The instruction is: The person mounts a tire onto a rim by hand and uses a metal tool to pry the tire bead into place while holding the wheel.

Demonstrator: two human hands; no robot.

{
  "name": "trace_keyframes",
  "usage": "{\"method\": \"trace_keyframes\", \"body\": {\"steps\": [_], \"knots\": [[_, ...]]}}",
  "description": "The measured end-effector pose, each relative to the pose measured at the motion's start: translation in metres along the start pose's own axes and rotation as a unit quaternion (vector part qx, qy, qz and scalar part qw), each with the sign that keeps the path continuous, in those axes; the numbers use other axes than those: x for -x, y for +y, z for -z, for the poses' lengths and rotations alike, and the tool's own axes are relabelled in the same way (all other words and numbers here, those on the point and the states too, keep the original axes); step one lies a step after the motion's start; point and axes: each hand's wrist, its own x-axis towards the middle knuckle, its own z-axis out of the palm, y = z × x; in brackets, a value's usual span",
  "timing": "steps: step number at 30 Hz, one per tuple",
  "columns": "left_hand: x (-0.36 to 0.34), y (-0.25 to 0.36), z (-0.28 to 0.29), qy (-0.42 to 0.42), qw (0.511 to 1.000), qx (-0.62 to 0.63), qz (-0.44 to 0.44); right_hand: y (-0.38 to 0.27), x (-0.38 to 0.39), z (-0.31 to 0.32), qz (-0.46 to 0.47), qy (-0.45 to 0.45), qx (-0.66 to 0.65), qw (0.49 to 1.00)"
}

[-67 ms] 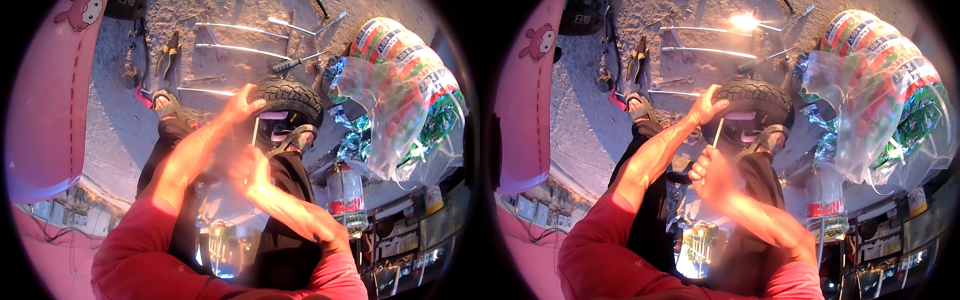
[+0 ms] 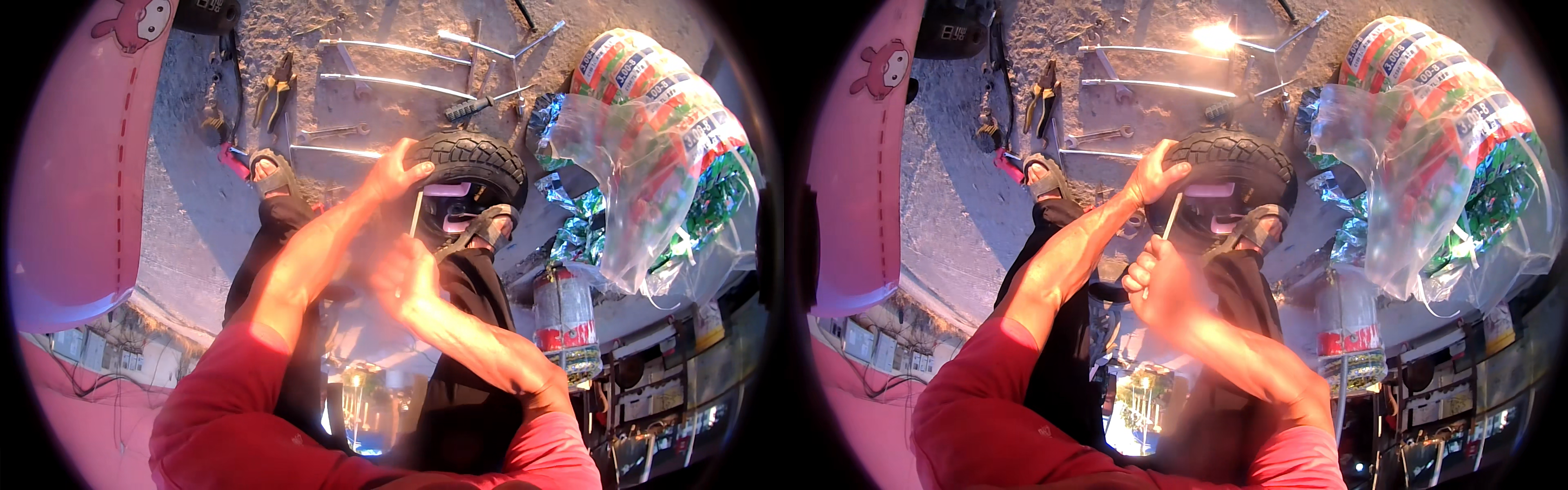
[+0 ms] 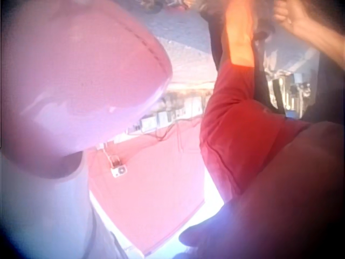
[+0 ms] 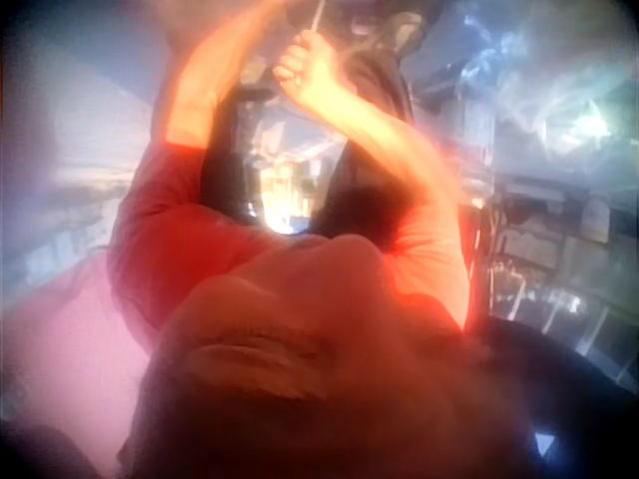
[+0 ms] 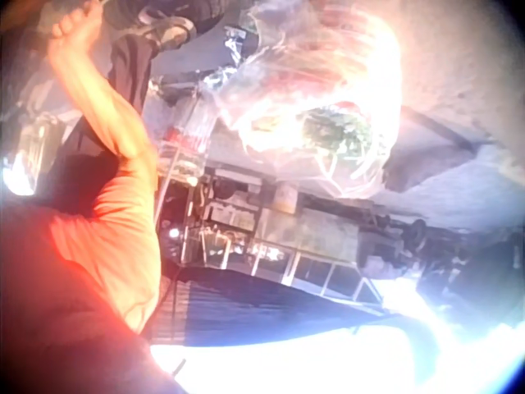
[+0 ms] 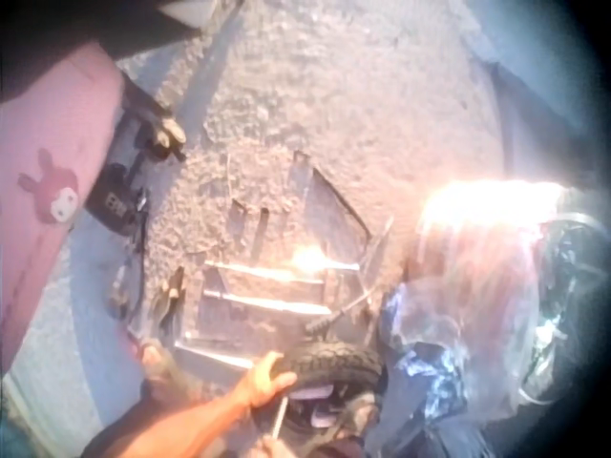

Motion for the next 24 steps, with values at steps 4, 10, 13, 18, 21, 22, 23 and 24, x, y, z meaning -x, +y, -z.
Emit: {"method": "trace_keyframes", "body": {"steps": [4,10,13,18,21,22,23,24], "knots": [[0.001,0.017,0.001,-0.028,0.997,0.049,0.047,0.012,-0.028,-0.026,0.031,0.014,-0.051,0.998],[-0.004,-0.006,-0.003,0.001,0.998,0.035,0.045,0.026,-0.052,-0.063,0.064,-0.015,-0.127,0.990],[-0.006,-0.007,0.000,-0.007,0.998,0.049,0.048,0.035,-0.064,-0.078,0.105,0.044,-0.099,0.989],[0.011,0.013,0.005,0.011,0.997,0.027,0.071,0.044,-0.055,-0.053,0.091,0.009,-0.071,0.993],[0.016,0.007,0.000,0.037,0.998,-0.018,0.043,0.043,-0.054,-0.031,0.097,0.003,-0.042,0.994],[0.018,0.007,0.000,0.034,0.998,-0.019,0.052,0.042,-0.049,-0.027,0.110,-0.013,-0.037,0.993],[0.019,0.008,0.000,0.031,0.998,-0.020,0.060,0.042,-0.045,-0.026,0.106,-0.003,-0.037,0.994],[0.017,0.010,0.002,0.029,0.997,-0.021,0.064,0.040,-0.042,-0.029,0.105,0.005,-0.036,0.994]]}}
